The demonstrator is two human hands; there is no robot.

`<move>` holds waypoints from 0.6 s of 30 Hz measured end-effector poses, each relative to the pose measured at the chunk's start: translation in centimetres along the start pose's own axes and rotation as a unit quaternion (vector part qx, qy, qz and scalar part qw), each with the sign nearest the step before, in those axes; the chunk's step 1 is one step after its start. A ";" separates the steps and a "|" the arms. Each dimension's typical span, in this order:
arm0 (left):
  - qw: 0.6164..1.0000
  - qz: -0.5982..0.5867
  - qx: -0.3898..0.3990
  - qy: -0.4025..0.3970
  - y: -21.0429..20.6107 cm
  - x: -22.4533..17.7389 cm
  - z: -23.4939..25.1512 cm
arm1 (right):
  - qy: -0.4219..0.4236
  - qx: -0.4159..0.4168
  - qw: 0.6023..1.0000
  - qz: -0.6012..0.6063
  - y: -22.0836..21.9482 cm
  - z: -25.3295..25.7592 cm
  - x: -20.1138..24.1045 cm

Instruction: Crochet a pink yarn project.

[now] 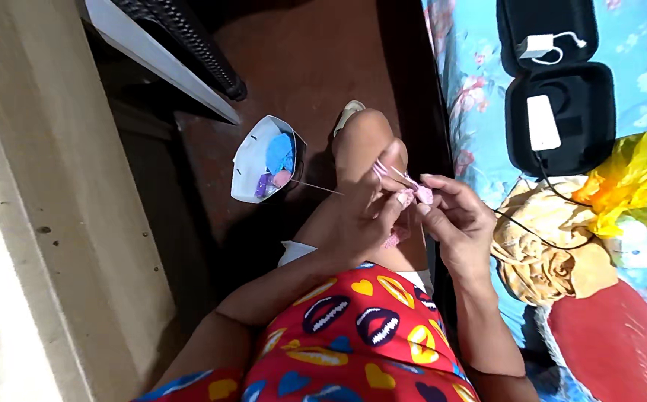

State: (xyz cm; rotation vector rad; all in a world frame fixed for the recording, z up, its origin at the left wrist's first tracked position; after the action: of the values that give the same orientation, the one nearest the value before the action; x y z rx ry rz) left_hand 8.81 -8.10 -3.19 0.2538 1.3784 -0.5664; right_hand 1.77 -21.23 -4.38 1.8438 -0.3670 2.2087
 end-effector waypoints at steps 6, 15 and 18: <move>0.985 -0.069 0.053 0.148 0.6 0.9 2.1 | 0.239 0.053 0.923 -0.298 0.6 -0.2 3.0; 0.955 -0.152 0.048 0.252 1.5 2.5 2.8 | 0.245 0.097 0.916 -0.302 1.1 0.3 2.8; 0.973 -0.102 0.061 0.197 1.1 1.8 2.8 | 0.182 0.103 0.955 -0.212 1.1 0.5 1.9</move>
State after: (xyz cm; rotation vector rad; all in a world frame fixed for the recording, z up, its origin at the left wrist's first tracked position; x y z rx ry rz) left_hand 11.96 -8.95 -4.56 0.3399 1.7691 -0.8042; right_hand 1.55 -22.43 -2.43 1.3828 0.3117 2.2630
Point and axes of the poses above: each hand's wrist, its own z-axis towards the middle knuckle, its own y-axis out of the back of the hand, x = y × z, the point moved 9 cm from there along z, towards the middle knuckle, and after that the axes turned 6 degrees about y, right-handed, at the moved point
